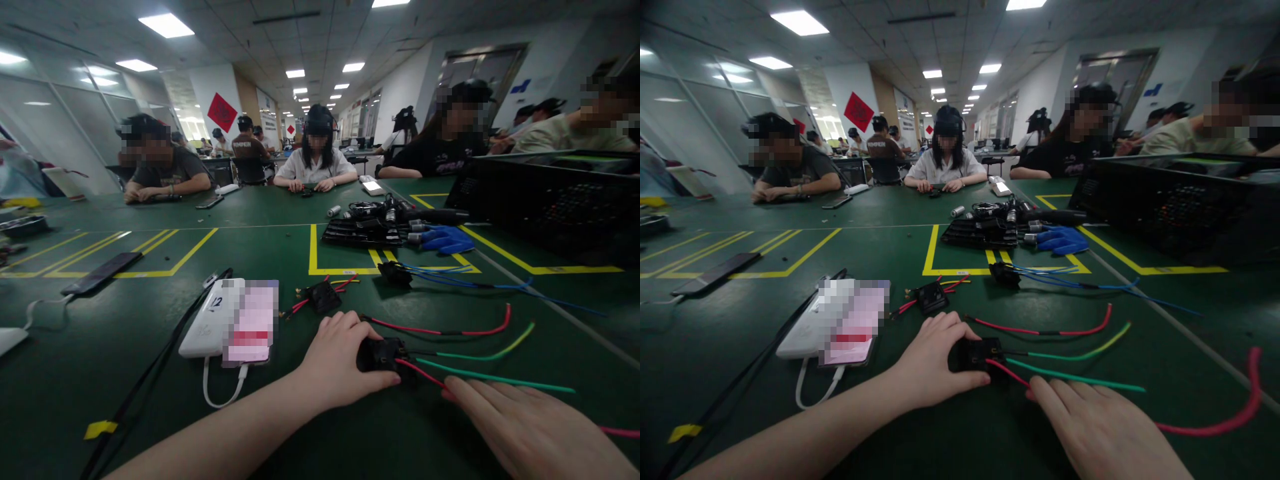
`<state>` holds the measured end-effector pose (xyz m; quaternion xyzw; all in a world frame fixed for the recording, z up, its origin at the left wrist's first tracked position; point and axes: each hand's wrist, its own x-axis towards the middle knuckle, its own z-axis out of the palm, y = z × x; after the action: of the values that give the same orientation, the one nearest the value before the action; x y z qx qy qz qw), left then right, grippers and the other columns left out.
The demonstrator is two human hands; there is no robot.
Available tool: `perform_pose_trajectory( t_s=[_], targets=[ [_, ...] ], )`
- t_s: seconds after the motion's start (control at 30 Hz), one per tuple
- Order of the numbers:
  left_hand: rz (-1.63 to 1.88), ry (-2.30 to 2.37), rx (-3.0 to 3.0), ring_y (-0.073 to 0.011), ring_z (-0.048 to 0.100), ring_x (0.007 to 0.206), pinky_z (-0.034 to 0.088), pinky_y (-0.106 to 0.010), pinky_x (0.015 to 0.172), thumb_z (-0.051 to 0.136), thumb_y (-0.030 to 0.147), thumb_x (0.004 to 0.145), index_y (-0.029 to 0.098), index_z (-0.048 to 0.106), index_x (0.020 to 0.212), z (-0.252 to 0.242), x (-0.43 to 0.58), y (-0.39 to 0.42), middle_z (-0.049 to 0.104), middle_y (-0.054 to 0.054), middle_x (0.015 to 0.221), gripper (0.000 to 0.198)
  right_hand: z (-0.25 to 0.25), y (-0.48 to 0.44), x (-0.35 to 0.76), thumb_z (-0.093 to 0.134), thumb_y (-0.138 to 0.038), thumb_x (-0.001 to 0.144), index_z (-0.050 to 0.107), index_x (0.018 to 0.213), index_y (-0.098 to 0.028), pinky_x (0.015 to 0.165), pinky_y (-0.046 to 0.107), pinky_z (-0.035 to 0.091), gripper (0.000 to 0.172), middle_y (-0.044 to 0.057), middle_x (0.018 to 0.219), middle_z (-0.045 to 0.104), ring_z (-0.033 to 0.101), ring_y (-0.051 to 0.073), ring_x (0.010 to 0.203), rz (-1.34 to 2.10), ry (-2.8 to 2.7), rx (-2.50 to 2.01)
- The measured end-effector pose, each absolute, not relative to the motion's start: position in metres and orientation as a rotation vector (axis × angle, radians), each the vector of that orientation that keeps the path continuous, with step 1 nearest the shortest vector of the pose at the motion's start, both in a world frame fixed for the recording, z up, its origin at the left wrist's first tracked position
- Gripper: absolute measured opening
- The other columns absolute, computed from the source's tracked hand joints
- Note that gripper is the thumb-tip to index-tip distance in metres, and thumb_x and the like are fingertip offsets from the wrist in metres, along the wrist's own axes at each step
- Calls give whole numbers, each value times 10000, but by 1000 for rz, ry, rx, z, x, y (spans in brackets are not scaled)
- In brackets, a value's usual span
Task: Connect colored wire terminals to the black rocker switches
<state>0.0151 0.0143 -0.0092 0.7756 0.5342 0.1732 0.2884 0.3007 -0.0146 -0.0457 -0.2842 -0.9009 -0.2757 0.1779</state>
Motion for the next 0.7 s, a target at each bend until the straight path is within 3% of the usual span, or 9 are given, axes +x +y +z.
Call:
perform_pose_trajectory(
  t_s=[0.13,0.3,0.47,0.6,0.7],
  targets=[
    [465,1431,2077,-355,656,1227,474,-553,1150,986,534,846,239,761,1163,-10,15,14,698,-63,1234,488,-43,-17,299,443,51,753,800,1040,-215,604,310,610,530,56,906,865,785,217,645,-809,-2563,-774],
    [475,1436,2082,-353,652,1219,479,-539,1133,979,526,854,242,758,1168,-11,15,14,697,-57,1224,477,-57,-18,316,436,37,870,786,1276,-271,793,406,630,618,53,1064,874,812,279,842,-685,-2474,-878],
    [469,1448,2079,-356,649,1199,483,-533,1114,991,506,839,239,759,1138,-9,16,14,693,-57,1209,463,-47,-16,309,444,-39,958,774,1348,-272,834,455,607,562,73,1032,866,794,313,858,-673,-2460,-841],
    [473,1439,2064,-354,656,1202,476,-543,1129,989,506,842,240,756,1138,-7,15,13,697,-55,1209,462,-53,-23,314,436,16,903,752,1364,-267,845,400,613,627,53,1088,874,800,276,873,-676,-2505,-811],
    [485,1429,2069,-355,663,1204,470,-550,1140,981,525,852,241,753,1135,-8,16,13,701,-53,1206,461,-59,-27,318,439,52,846,748,1273,-243,772,332,612,603,39,1046,876,805,225,809,-719,-2530,-789]
  ],
)
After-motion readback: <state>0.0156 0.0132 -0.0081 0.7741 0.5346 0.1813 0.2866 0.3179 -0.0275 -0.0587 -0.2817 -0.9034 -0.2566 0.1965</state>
